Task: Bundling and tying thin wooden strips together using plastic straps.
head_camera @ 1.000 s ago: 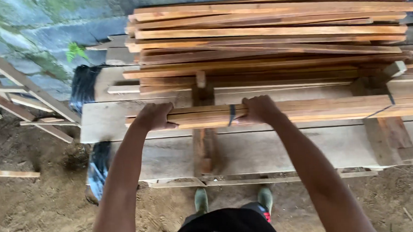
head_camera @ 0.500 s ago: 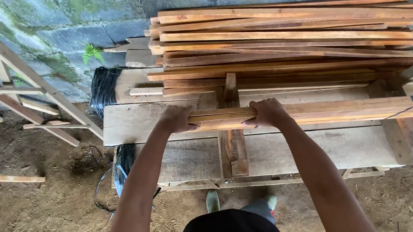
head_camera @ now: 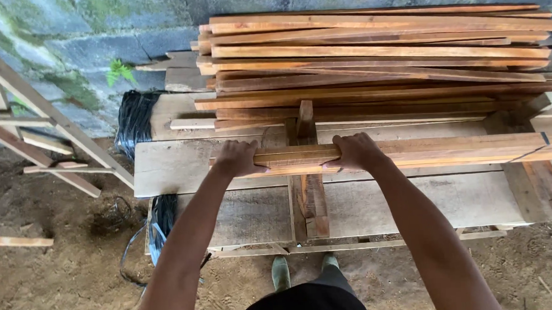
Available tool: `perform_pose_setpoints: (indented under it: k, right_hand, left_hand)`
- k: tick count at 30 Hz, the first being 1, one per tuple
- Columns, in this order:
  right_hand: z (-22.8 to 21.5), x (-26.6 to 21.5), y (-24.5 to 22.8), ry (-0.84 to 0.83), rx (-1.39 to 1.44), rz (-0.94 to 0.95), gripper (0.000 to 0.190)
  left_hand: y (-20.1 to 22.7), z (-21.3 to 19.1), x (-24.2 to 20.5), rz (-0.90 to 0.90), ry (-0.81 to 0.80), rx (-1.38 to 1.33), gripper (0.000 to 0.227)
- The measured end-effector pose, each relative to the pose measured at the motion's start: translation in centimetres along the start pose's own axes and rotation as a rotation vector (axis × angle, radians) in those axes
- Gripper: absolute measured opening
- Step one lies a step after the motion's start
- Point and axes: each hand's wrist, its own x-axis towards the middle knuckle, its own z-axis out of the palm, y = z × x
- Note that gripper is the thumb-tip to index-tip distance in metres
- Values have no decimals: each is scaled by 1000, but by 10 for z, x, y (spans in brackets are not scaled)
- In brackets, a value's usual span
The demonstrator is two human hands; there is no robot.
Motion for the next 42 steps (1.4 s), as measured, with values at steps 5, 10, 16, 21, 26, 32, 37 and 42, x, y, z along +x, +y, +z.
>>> perform_pose_setpoints:
  k: [5, 10, 16, 21, 26, 32, 37, 42]
  right_hand:
    - [-50, -17, 17, 72, -15, -11, 66]
    - [-55, -24, 27, 266, -20, 23, 75]
    - [16, 7, -6, -17, -22, 9, 66]
    - [-4, 2, -9, -76, 48, 109, 63]
    - [19, -8, -7, 111, 1, 39, 63]
    - [17, -8, -11, 454, -86, -131, 73]
    - [21, 4, -44, 399, -141, -140, 77]
    - [30, 27, -86, 487, -91, -212, 87]
  left_hand:
    - [-18, -15, 30, 158, 748, 193, 91]
    - [-17, -62, 39, 38, 28, 46, 98]
    - [20, -14, -28, 71, 597, -84, 90]
    - [6, 32, -6, 146, 689, 7, 92]
    - [6, 26, -21, 132, 682, -42, 102]
    - [-6, 66, -1, 62, 613, -33, 76]
    - [-22, -64, -46, -132, 111, -908, 27]
    - [-77, 79, -56, -352, 399, -1786, 49]
